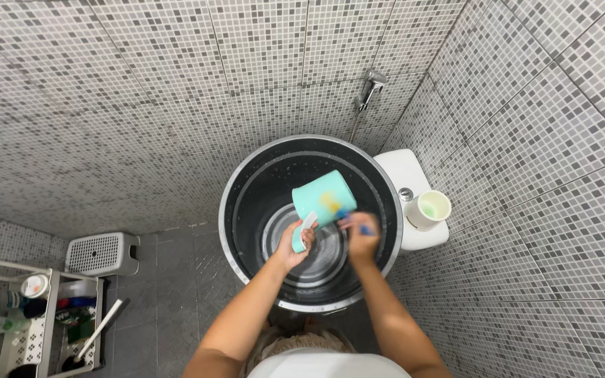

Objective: The person scrubs the inside of a large metal container with a brush, then rinses it using a handheld shower head. They also scrub and rinse a light blue plastic scoop before placing it on a nearby stool.

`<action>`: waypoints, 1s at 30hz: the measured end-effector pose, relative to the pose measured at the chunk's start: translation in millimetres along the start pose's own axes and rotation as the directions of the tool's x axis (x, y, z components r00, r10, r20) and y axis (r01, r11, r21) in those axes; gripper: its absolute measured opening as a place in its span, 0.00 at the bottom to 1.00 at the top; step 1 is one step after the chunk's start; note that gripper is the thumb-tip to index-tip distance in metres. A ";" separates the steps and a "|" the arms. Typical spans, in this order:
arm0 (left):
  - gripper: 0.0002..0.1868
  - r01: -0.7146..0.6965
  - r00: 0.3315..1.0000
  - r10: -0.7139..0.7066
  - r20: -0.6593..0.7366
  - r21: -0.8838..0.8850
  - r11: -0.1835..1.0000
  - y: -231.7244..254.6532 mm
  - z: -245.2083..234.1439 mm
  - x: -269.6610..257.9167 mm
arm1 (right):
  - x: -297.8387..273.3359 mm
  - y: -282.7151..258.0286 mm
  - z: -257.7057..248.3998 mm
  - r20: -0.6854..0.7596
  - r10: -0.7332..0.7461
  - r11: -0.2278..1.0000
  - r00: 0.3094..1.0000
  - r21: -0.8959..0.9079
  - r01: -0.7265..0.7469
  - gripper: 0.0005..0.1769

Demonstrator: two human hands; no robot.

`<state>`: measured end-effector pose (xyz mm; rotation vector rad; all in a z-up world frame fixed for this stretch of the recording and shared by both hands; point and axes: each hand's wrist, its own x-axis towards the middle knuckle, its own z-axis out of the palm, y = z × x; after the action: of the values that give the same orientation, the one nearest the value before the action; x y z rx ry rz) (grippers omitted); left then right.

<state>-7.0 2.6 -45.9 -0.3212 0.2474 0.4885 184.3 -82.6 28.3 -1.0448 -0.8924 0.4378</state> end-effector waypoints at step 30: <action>0.15 0.019 0.848 0.529 -0.016 1.000 0.001 -21.0 31.2 -20.6 | 55.8 -37.5 30.7 0.163 -0.100 0.994 0.982 -0.032 0.106 0.07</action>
<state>-9.4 -12.4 -5.8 1.1546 1.0473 0.5096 188.9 -44.3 91.3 -1.0054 -1.0986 0.4225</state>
